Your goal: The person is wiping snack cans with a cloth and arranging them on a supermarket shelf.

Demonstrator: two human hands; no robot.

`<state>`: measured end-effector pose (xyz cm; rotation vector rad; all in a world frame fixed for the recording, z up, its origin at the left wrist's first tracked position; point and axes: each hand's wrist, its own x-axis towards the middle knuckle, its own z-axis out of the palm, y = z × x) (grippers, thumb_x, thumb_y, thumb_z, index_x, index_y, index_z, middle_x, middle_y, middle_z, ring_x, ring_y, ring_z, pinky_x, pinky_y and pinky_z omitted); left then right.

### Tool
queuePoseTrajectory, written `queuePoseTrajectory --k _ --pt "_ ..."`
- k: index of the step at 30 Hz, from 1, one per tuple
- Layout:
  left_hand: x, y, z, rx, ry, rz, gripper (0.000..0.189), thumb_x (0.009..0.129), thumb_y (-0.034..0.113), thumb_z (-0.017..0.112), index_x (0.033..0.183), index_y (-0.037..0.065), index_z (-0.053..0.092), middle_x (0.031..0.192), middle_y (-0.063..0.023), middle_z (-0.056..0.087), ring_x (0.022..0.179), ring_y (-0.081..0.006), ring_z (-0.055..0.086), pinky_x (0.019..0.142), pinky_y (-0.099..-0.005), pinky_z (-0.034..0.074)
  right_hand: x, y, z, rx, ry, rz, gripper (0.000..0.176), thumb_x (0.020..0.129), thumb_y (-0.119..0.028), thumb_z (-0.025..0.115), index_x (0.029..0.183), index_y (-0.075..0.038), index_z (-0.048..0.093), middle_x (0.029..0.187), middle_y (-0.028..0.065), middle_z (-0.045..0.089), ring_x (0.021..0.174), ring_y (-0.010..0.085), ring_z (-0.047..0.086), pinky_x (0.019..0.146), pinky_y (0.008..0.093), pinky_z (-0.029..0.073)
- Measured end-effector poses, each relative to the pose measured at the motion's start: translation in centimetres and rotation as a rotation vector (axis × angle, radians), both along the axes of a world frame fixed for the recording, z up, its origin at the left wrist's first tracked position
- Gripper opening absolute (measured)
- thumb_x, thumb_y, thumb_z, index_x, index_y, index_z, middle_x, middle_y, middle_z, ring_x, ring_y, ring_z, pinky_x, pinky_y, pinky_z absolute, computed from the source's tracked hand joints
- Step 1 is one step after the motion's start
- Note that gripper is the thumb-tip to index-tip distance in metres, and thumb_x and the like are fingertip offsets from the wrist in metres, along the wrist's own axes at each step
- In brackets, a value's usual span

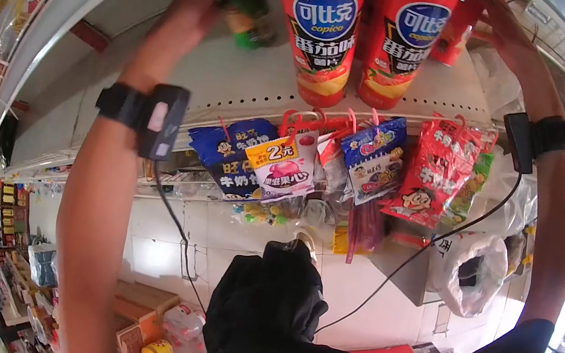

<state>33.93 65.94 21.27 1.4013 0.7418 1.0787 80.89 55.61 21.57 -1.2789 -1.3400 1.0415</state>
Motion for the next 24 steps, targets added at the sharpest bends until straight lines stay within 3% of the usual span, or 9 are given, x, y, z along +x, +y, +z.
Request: queuePoseTrajectory --k 1,2,11,13,15,17,24 --pt "1.0 -0.1 -0.2 0.078 0.074 -0.039 0.038 0.093 0.011 0.065 0.129 0.011 0.054 0.122 -0.0059 0.06 0.104 -0.02 0.059 0.088 -0.0355 0.05 0.2 1.4 -0.4 -0.047 -0.047 -0.01 0.057 0.092 -0.035 0.069 0.14 -0.012 0.048 0.128 0.0065 0.061 0.112 0.0165 0.061 0.077 0.0368 0.059" --pt "2.0 0.0 -0.5 0.165 0.146 -0.069 0.037 0.093 0.012 0.065 0.129 0.011 0.054 0.122 -0.0062 0.06 0.105 -0.0201 0.059 0.089 -0.0354 0.05 -1.1 1.5 -0.5 0.128 -0.1 0.062 0.059 0.09 -0.037 0.071 0.14 -0.017 0.048 0.125 0.0081 0.063 0.109 0.019 0.064 0.074 0.043 0.06" --pt "4.5 1.0 -1.8 0.926 0.454 -0.144 0.035 0.095 0.018 0.066 0.127 0.004 0.059 0.124 -0.0094 0.064 0.113 -0.0207 0.06 0.096 -0.034 0.049 -8.8 6.9 1.8 0.076 -0.077 0.038 0.053 0.092 -0.037 0.066 0.138 -0.016 0.05 0.125 0.0079 0.063 0.108 0.019 0.064 0.077 0.0413 0.059" --pt "5.5 -0.2 -2.2 0.67 0.306 -0.104 0.038 0.091 -0.013 0.048 0.125 0.004 0.05 0.115 -0.0085 0.06 0.099 -0.0194 0.06 0.08 -0.0333 0.051 -9.3 7.0 1.8 0.059 -0.026 0.021 0.052 0.092 -0.037 0.065 0.137 -0.015 0.05 0.124 0.0079 0.063 0.108 0.019 0.065 0.078 0.0409 0.058" --pt "6.0 -0.4 -2.4 0.676 0.167 -0.064 0.034 0.092 -0.014 0.046 0.12 0.004 0.053 0.113 -0.0091 0.06 0.098 -0.0198 0.06 0.079 -0.0321 0.052 -9.9 6.7 1.9 0.034 0.04 -0.001 0.051 0.093 -0.038 0.064 0.137 -0.015 0.051 0.124 0.0078 0.064 0.108 0.019 0.065 0.078 0.0406 0.058" --pt "5.8 -0.2 -2.6 0.644 0.239 -0.018 0.035 0.093 0.014 0.066 0.125 0.001 0.059 0.122 -0.0126 0.066 0.109 -0.0215 0.064 0.093 -0.0354 0.054 -10.3 6.4 2.0 0.013 0.111 -0.024 0.05 0.093 -0.038 0.063 0.136 -0.015 0.051 0.124 0.0078 0.064 0.108 0.0189 0.065 0.079 0.0402 0.058" --pt "7.1 1.1 -2.6 0.793 0.194 -0.126 0.029 0.097 0.006 0.055 0.126 0.002 0.056 0.125 -0.0125 0.062 0.112 -0.0203 0.06 0.09 -0.0345 0.053 -12.2 5.1 1.9 -0.034 0.403 -0.1 0.047 0.095 -0.038 0.06 0.134 -0.014 0.052 0.124 0.0077 0.064 0.108 0.0189 0.065 0.081 0.0389 0.057"
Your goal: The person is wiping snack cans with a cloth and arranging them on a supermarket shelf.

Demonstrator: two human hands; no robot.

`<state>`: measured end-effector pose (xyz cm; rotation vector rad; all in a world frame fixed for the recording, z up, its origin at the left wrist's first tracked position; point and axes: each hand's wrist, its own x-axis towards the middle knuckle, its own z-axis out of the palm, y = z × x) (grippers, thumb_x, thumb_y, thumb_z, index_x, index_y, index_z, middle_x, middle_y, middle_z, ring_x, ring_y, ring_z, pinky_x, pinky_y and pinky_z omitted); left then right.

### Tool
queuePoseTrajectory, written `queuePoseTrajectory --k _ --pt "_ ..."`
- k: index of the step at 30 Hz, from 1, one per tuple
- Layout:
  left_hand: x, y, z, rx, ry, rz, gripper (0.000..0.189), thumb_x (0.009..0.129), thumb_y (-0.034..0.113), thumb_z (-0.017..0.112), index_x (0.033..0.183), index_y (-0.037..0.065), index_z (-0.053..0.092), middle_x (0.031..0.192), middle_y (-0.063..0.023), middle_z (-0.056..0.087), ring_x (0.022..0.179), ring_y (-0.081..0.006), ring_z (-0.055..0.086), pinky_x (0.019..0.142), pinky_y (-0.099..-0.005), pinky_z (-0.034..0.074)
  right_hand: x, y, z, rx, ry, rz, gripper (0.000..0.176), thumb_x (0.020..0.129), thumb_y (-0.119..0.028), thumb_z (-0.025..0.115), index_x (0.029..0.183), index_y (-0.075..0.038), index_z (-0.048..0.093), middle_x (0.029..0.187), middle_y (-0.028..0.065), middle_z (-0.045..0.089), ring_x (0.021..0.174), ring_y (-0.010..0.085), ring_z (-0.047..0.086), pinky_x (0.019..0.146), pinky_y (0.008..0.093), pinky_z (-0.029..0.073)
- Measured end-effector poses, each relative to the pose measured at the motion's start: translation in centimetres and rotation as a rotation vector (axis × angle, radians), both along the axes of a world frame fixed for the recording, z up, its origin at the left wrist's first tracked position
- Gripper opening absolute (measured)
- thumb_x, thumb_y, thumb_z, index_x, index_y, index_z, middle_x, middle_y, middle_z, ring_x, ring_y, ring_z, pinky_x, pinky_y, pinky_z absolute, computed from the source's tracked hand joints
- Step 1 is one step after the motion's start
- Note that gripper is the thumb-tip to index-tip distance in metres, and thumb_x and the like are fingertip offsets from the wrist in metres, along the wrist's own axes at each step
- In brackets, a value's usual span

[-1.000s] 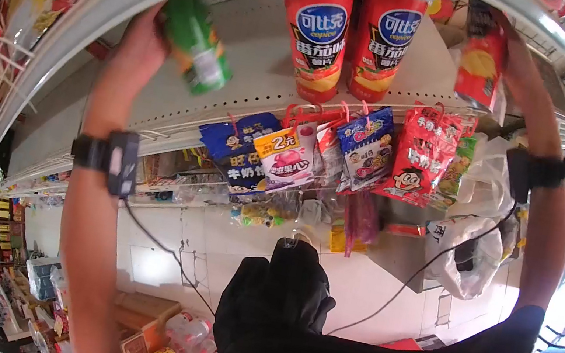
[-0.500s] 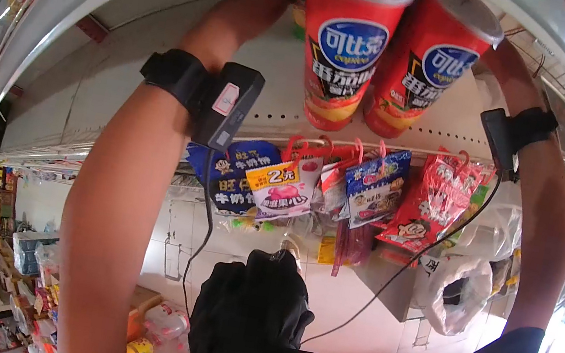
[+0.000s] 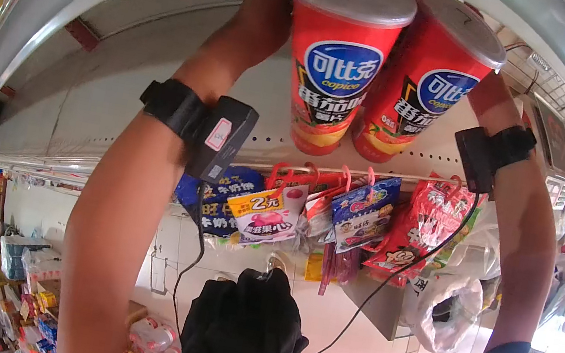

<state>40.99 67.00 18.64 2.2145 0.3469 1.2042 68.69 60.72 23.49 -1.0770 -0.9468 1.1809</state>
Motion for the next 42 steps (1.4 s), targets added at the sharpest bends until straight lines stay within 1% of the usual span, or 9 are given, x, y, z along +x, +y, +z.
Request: queuePoseTrajectory --k 3,5,6,12,32,34,39,41,42 --pt "0.3 0.6 0.3 0.128 0.015 -0.096 0.028 0.098 0.003 0.051 0.126 0.002 0.055 0.126 -0.0124 0.061 0.113 -0.0199 0.059 0.089 -0.0342 0.053 -1.4 -1.0 -0.1 -0.007 0.115 -0.027 0.046 0.095 -0.038 0.058 0.133 -0.013 0.053 0.123 0.0076 0.064 0.108 0.0189 0.065 0.082 0.0383 0.057" --pt "1.0 -0.8 -0.6 -0.822 -0.418 -0.375 0.03 0.102 0.017 0.048 0.126 0.001 0.056 0.128 -0.0139 0.062 0.115 -0.0201 0.06 0.094 -0.0355 0.052 -2.3 -1.7 -0.1 -0.013 0.18 -0.043 0.045 0.096 -0.038 0.057 0.133 -0.013 0.053 0.123 0.0076 0.065 0.108 0.0188 0.065 0.083 0.038 0.057" --pt "1.0 -1.1 -0.7 -0.922 -0.457 -0.363 0.03 0.102 0.017 0.048 0.127 0.001 0.056 0.128 -0.0139 0.062 0.115 -0.0202 0.06 0.094 -0.0355 0.052 -2.7 -2.0 -0.2 -0.017 0.21 -0.05 0.045 0.096 -0.038 0.056 0.132 -0.013 0.053 0.123 0.0075 0.065 0.108 0.0188 0.065 0.083 0.0378 0.056" --pt "1.0 -1.8 -0.2 -0.884 -0.383 -0.242 0.032 0.102 0.02 0.049 0.127 0.001 0.056 0.126 -0.0136 0.063 0.114 -0.0211 0.061 0.094 -0.036 0.052 -4.0 -3.3 0.0 -0.036 0.289 -0.085 0.043 0.097 -0.039 0.053 0.131 -0.012 0.054 0.122 0.0074 0.065 0.108 0.0188 0.065 0.085 0.0367 0.056" --pt "1.1 -8.3 2.6 -1.06 -0.502 -0.134 0.04 0.1 0.029 0.053 0.127 0.0 0.056 0.121 -0.0128 0.066 0.111 -0.0238 0.064 0.094 -0.0374 0.054 -6.5 -8.8 0.3 -0.125 0.343 -0.166 0.043 0.1 -0.042 0.045 0.124 -0.009 0.059 0.121 0.007 0.066 0.107 0.0195 0.065 0.092 0.0344 0.053" --pt "2.1 -9.8 1.9 -0.99 -0.618 -0.012 0.057 0.099 0.053 0.043 0.129 0.006 0.055 0.126 -0.0114 0.063 0.112 -0.0228 0.063 0.098 -0.0377 0.051 -5.7 -7.7 -1.4 -0.105 0.379 -0.122 0.043 0.1 -0.042 0.045 0.123 -0.009 0.059 0.12 0.0071 0.067 0.107 0.0198 0.065 0.092 0.035 0.053" --pt "3.2 -11.8 2.6 -1.158 -0.666 -0.024 0.061 0.101 0.056 0.034 0.132 0.007 0.053 0.127 -0.0112 0.062 0.114 -0.0224 0.062 0.099 -0.0376 0.05 -6.0 -7.3 -1.6 -0.081 0.454 -0.106 0.043 0.1 -0.042 0.044 0.123 -0.008 0.059 0.121 0.0101 0.066 0.109 0.0234 0.064 0.095 0.0384 0.051" --pt "3.9 -10.7 1.5 -1.019 -0.687 -0.186 0.062 0.102 0.057 0.033 0.133 0.007 0.052 0.13 -0.012 0.061 0.116 -0.0228 0.062 0.1 -0.0379 0.049 -6.0 -7.3 -1.4 -0.067 0.46 -0.095 0.045 0.1 -0.043 0.044 0.123 -0.008 0.059 0.122 0.0107 0.066 0.109 0.024 0.064 0.096 0.039 0.051" --pt "4.0 -10.3 1.2 -1.079 -0.731 -0.245 0.064 0.101 0.058 0.034 0.136 0.006 0.049 0.131 -0.0135 0.06 0.116 -0.0241 0.061 0.101 -0.0384 0.048 -6.2 -7.5 -1.3 -0.062 0.459 -0.086 0.046 0.1 -0.044 0.044 0.123 -0.007 0.059 0.122 0.011 0.066 0.109 0.0243 0.064 0.096 0.0393 0.051"
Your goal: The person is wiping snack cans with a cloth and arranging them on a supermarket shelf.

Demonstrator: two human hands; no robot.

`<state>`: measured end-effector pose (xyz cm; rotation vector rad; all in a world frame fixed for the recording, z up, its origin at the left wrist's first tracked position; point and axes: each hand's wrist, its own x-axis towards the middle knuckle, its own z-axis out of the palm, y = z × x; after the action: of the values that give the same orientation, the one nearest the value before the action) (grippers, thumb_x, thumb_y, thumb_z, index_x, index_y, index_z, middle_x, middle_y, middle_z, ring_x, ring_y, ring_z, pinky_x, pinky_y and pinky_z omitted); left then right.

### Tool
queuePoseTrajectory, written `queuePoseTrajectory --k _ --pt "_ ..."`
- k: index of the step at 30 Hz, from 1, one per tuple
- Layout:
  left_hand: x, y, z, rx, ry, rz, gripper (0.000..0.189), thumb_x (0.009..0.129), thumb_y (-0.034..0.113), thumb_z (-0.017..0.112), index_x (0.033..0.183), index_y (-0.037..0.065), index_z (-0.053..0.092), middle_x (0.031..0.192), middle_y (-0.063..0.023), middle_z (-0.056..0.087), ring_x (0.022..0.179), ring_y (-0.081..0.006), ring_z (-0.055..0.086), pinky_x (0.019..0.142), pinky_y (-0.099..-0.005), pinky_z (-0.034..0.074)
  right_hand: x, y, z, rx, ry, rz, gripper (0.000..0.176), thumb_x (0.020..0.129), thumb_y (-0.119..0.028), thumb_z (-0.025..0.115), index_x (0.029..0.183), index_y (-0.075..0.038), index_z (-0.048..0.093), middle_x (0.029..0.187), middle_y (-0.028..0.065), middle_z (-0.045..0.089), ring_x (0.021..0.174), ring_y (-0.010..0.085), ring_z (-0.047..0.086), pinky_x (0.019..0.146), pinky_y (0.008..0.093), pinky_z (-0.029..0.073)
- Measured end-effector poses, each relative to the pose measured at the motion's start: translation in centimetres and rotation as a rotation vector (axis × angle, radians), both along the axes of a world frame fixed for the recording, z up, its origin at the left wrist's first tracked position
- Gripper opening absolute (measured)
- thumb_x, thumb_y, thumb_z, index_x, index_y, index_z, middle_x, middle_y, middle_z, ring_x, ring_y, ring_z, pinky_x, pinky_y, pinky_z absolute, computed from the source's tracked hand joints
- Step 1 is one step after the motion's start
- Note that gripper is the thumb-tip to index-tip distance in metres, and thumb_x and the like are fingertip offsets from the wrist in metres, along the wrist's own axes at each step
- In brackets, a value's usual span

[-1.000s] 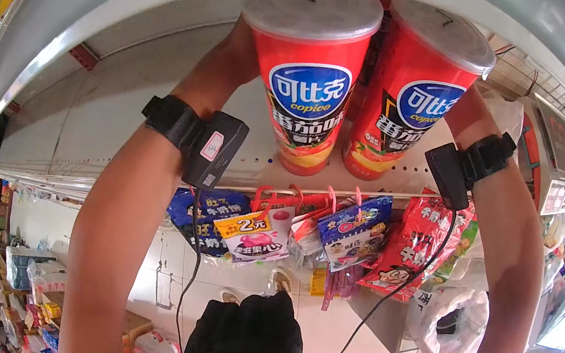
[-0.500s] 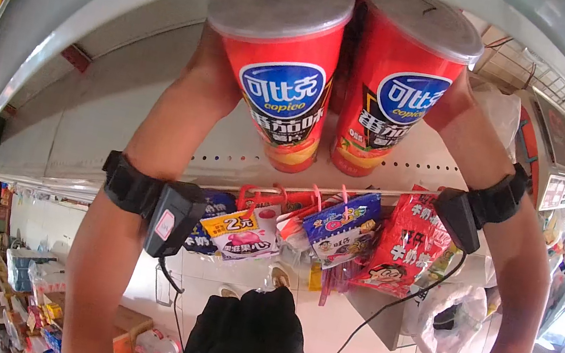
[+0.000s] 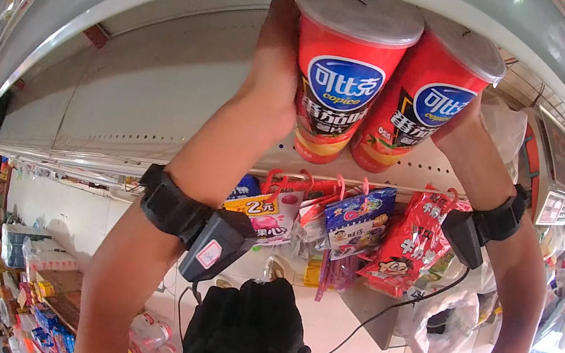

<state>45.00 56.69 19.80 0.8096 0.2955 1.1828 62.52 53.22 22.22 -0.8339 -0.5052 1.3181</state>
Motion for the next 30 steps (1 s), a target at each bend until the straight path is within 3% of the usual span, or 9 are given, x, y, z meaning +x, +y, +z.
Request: queuePoseTrajectory --k 7,11,15,16,17,20,23,27,30 --pt "-0.3 -0.6 0.1 -0.048 0.157 0.21 0.067 0.101 0.056 0.035 0.143 0.005 0.039 0.132 -0.0139 0.058 0.112 -0.0261 0.062 0.099 -0.0379 0.048 0.0 -0.5 0.0 0.075 0.013 0.074 0.051 0.099 -0.047 0.044 0.125 -0.006 0.059 0.123 0.013 0.066 0.11 0.0263 0.065 0.098 0.0415 0.051" --pt "-3.5 3.5 -2.9 -0.047 0.079 0.196 0.041 0.101 0.037 0.041 0.119 0.006 0.061 0.114 -0.0109 0.069 0.101 -0.0225 0.067 0.088 -0.0362 0.054 4.7 -1.4 -3.9 0.431 0.082 0.439 0.054 0.098 -0.049 0.044 0.125 -0.005 0.06 0.123 0.0142 0.066 0.11 0.0275 0.065 0.098 0.0427 0.05" --pt "-8.1 -0.2 -1.1 -0.172 0.416 0.465 0.024 0.1 0.018 0.054 0.118 0.006 0.064 0.116 -0.0123 0.066 0.108 -0.0246 0.064 0.092 -0.0354 0.052 11.7 1.5 -4.5 0.221 -0.259 0.038 0.038 0.101 -0.036 0.043 0.119 -0.006 0.059 0.116 0.0125 0.065 0.108 0.0268 0.062 0.097 0.0412 0.049" --pt "-10.3 1.1 -3.7 -0.037 0.364 0.34 0.035 0.097 0.031 0.058 0.124 0.009 0.06 0.121 -0.0125 0.064 0.12 -0.0261 0.057 0.104 -0.0381 0.042 6.3 -2.7 -0.8 0.07 -0.462 -0.357 0.042 0.102 -0.037 0.041 0.123 -0.004 0.057 0.121 0.0148 0.064 0.11 0.0283 0.061 0.1 0.0413 0.048" --pt "-11.6 2.0 -4.5 0.113 0.308 0.175 0.048 0.094 0.044 0.062 0.131 0.012 0.057 0.126 -0.0128 0.062 0.131 -0.0277 0.05 0.115 -0.0408 0.032 11.1 -0.9 -2.7 0.302 -0.326 -0.157 0.041 0.102 -0.034 0.042 0.123 -0.002 0.056 0.118 0.0149 0.064 0.11 0.0288 0.061 0.101 0.043 0.047" --pt "-12.9 -7.9 -1.7 0.707 0.832 0.728 0.026 0.095 0.024 0.05 0.089 0.004 0.065 0.082 -0.0047 0.067 0.082 -0.0162 0.064 0.077 -0.0313 0.05 14.8 -7.2 -4.3 0.286 -0.655 -0.271 0.047 0.102 -0.034 0.042 0.135 -0.001 0.049 0.132 0.0135 0.056 0.121 0.0266 0.054 0.108 0.0429 0.04" --pt "-18.1 -14.0 -1.7 0.767 1.048 0.888 0.013 0.083 0.016 0.06 0.081 0.004 0.063 0.077 -0.0189 0.064 0.078 -0.0381 0.063 0.07 -0.0465 0.05 13.9 -15.4 -2.1 0.077 -0.778 -0.395 0.047 0.102 -0.03 0.043 0.137 0.0 0.046 0.136 0.0139 0.052 0.12 0.0257 0.052 0.108 0.0391 0.037" --pt "-27.8 -22.1 -6.3 0.619 1.238 0.934 0.013 0.08 0.017 0.061 0.076 0.005 0.058 0.073 -0.0156 0.06 0.073 -0.0366 0.062 0.065 -0.0474 0.049 8.7 -12.8 -6.0 0.499 -1.664 -0.067 0.033 0.101 -0.026 0.049 0.113 0.003 0.059 0.099 0.0083 0.06 0.089 0.0182 0.056 0.081 0.0283 0.045" --pt "-32.4 -28.9 -9.4 0.412 1.354 0.83 0.015 0.08 0.018 0.063 0.076 0.005 0.059 0.074 -0.0154 0.063 0.073 -0.0364 0.063 0.064 -0.0474 0.049 -5.8 -17.7 -8.8 0.301 -1.544 0.101 0.037 0.101 -0.036 0.044 0.101 -0.004 0.064 0.088 0.0059 0.057 0.076 0.0176 0.052 0.068 0.032 0.042"
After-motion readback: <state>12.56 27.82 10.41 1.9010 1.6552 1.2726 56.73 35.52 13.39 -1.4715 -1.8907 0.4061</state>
